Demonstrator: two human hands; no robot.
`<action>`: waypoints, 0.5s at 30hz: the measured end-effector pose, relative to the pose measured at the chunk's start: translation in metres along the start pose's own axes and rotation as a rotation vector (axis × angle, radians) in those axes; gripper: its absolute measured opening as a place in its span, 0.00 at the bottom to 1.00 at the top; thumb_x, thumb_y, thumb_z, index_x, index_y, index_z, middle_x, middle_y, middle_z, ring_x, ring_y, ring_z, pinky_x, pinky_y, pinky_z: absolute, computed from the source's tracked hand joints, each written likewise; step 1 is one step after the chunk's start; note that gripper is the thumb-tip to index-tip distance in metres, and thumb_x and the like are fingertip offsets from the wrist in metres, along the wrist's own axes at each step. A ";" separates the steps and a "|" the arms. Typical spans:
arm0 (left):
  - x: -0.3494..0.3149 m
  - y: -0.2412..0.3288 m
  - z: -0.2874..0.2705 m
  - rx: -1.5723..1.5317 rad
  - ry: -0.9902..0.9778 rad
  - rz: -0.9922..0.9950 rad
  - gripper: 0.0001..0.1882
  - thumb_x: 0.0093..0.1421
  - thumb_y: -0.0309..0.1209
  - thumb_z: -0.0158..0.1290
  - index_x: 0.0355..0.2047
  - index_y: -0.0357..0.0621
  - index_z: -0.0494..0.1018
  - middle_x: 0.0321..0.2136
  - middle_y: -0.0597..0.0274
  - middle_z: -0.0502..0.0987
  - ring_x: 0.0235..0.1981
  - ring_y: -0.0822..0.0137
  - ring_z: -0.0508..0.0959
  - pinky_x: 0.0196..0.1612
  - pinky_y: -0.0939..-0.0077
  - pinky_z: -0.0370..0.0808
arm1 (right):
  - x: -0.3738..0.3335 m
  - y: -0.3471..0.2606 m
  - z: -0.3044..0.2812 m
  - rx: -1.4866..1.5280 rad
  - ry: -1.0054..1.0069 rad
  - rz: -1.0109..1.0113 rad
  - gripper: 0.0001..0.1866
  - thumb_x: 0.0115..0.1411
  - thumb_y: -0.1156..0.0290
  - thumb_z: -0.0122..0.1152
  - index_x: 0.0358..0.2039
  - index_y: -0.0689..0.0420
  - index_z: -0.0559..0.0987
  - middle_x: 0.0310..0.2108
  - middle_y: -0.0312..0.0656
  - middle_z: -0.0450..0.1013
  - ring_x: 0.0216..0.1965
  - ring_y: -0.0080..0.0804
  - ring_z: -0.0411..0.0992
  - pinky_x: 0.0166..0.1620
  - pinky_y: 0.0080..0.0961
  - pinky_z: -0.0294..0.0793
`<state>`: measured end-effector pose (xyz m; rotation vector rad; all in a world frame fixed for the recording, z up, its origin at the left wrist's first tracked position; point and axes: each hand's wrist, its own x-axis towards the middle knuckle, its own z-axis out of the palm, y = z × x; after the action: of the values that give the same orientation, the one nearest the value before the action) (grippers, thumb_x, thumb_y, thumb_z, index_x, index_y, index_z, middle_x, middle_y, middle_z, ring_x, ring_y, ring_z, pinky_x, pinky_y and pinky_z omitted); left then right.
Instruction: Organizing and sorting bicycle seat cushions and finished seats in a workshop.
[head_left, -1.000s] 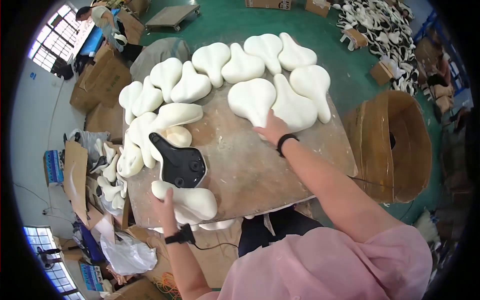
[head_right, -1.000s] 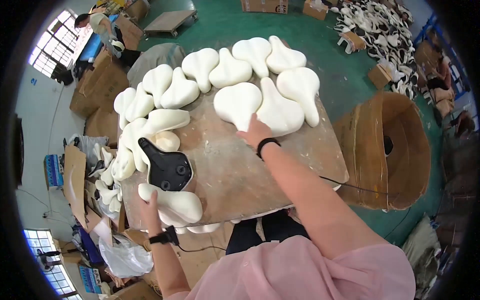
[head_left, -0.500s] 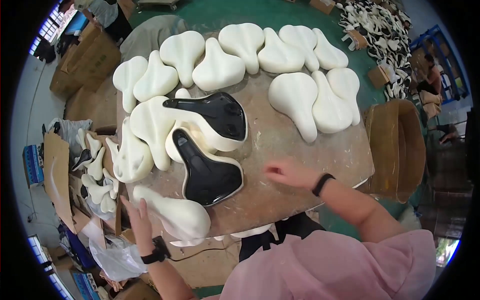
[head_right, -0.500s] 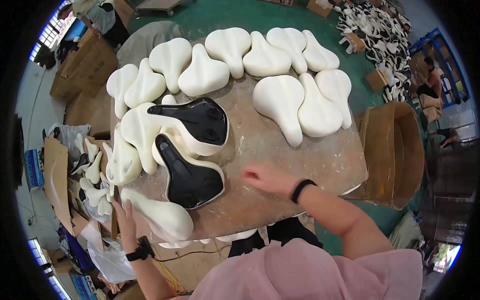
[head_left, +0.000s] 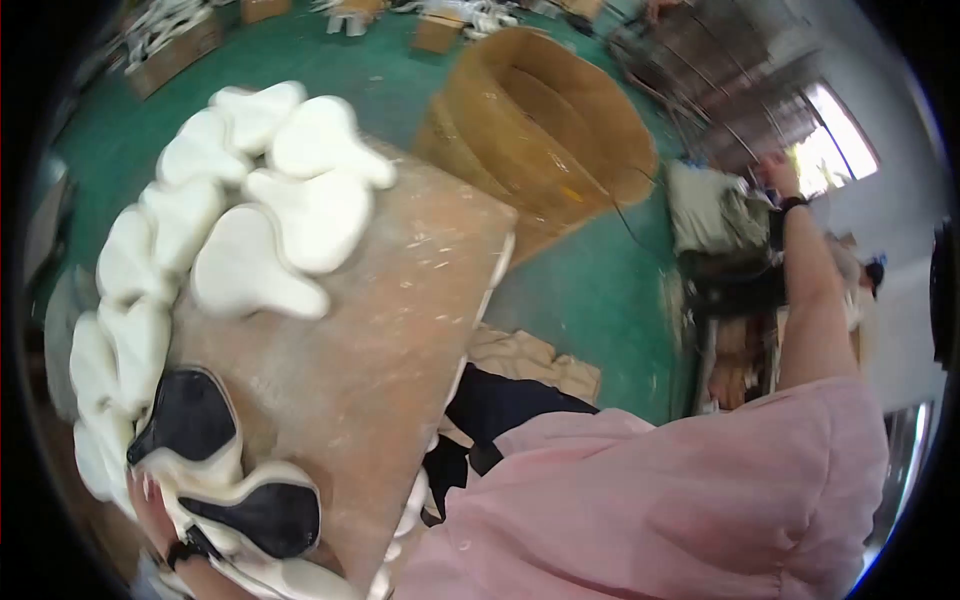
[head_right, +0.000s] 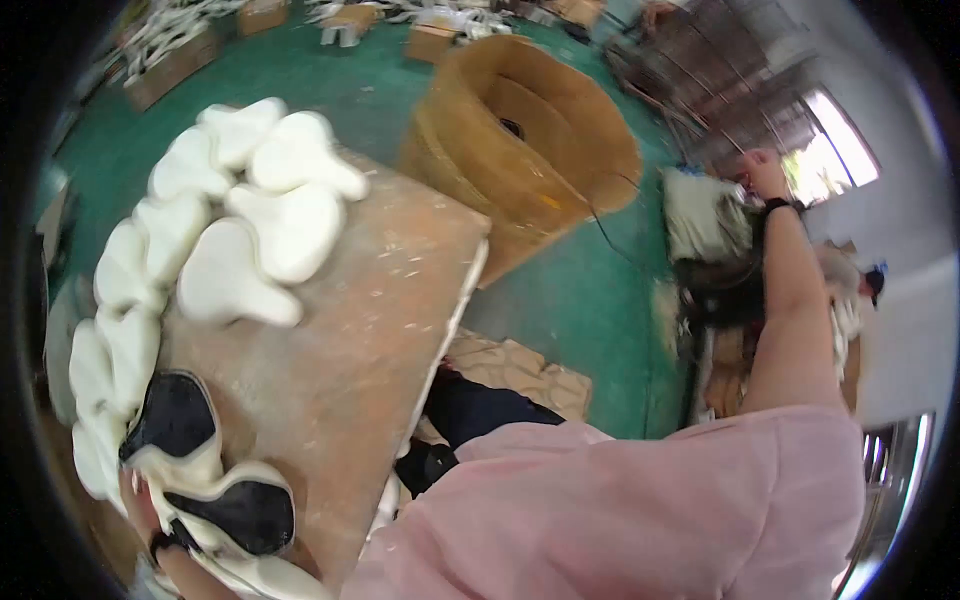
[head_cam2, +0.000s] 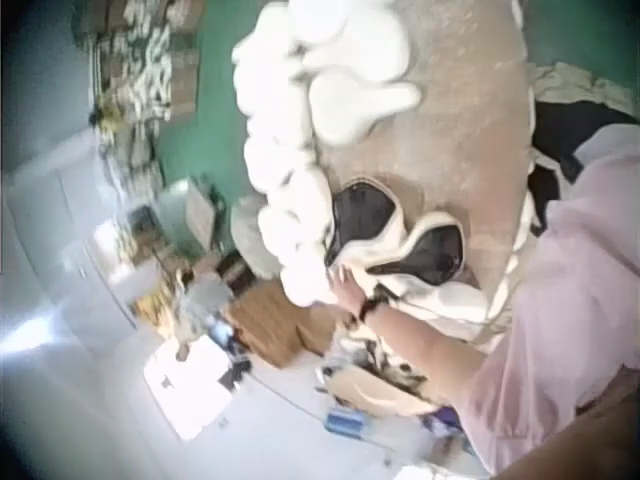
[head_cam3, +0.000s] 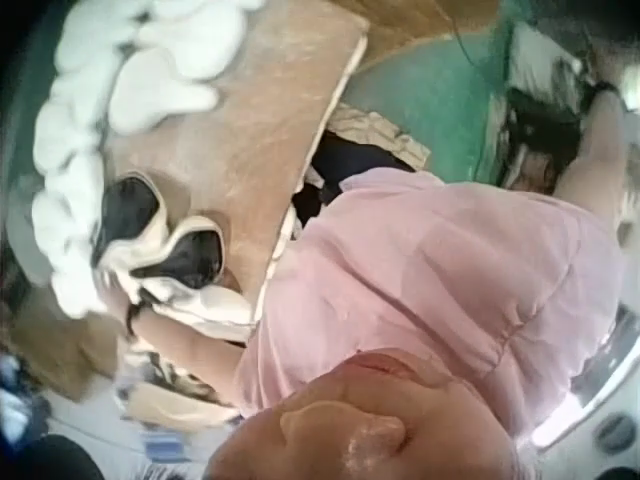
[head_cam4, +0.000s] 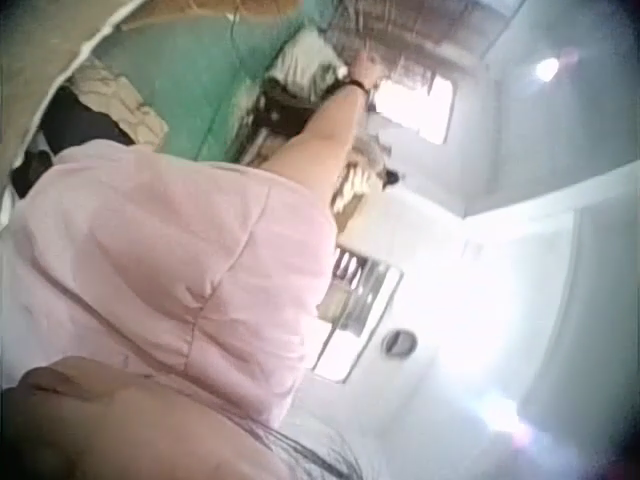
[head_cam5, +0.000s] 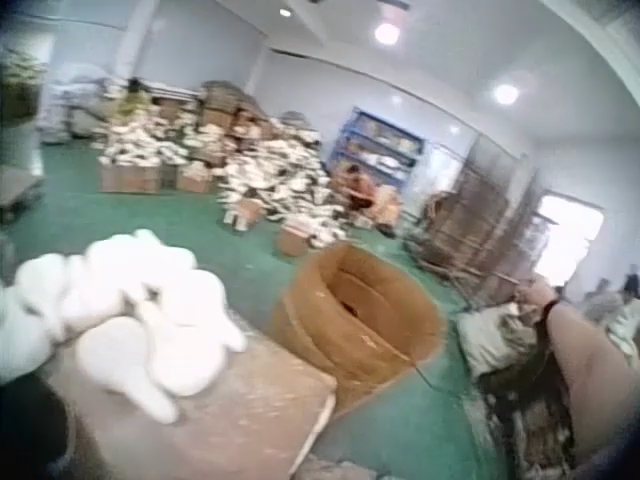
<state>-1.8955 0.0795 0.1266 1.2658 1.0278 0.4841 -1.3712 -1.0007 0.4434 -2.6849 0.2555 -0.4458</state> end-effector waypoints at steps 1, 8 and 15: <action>0.020 -0.028 -0.043 0.375 -0.177 0.193 0.25 0.66 0.34 0.43 0.63 0.46 0.57 0.57 0.54 0.63 0.56 0.61 0.65 0.58 0.70 0.64 | 0.021 0.046 -0.101 0.026 0.105 0.120 0.11 0.59 0.63 0.55 0.34 0.58 0.77 0.21 0.37 0.73 0.16 0.24 0.69 0.19 0.22 0.66; -0.060 0.048 0.199 0.093 0.114 -0.150 0.27 0.68 0.37 0.37 0.67 0.47 0.50 0.68 0.54 0.45 0.67 0.49 0.49 0.67 0.53 0.53 | -0.090 0.138 -0.415 -0.631 0.590 0.522 0.16 0.58 0.62 0.50 0.41 0.58 0.77 0.26 0.46 0.77 0.25 0.39 0.76 0.28 0.34 0.73; 0.022 0.065 0.151 0.276 -0.073 -0.127 0.36 0.59 0.48 0.51 0.64 0.49 0.57 0.62 0.56 0.59 0.61 0.60 0.60 0.64 0.63 0.52 | 0.007 0.275 -0.240 -1.179 0.199 0.056 0.18 0.58 0.60 0.48 0.32 0.63 0.76 0.35 0.60 0.73 0.41 0.58 0.71 0.44 0.47 0.70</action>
<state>-1.7431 0.0330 0.1734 1.4395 1.1322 0.2013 -1.4775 -1.3363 0.5383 -3.7371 0.8762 -0.6968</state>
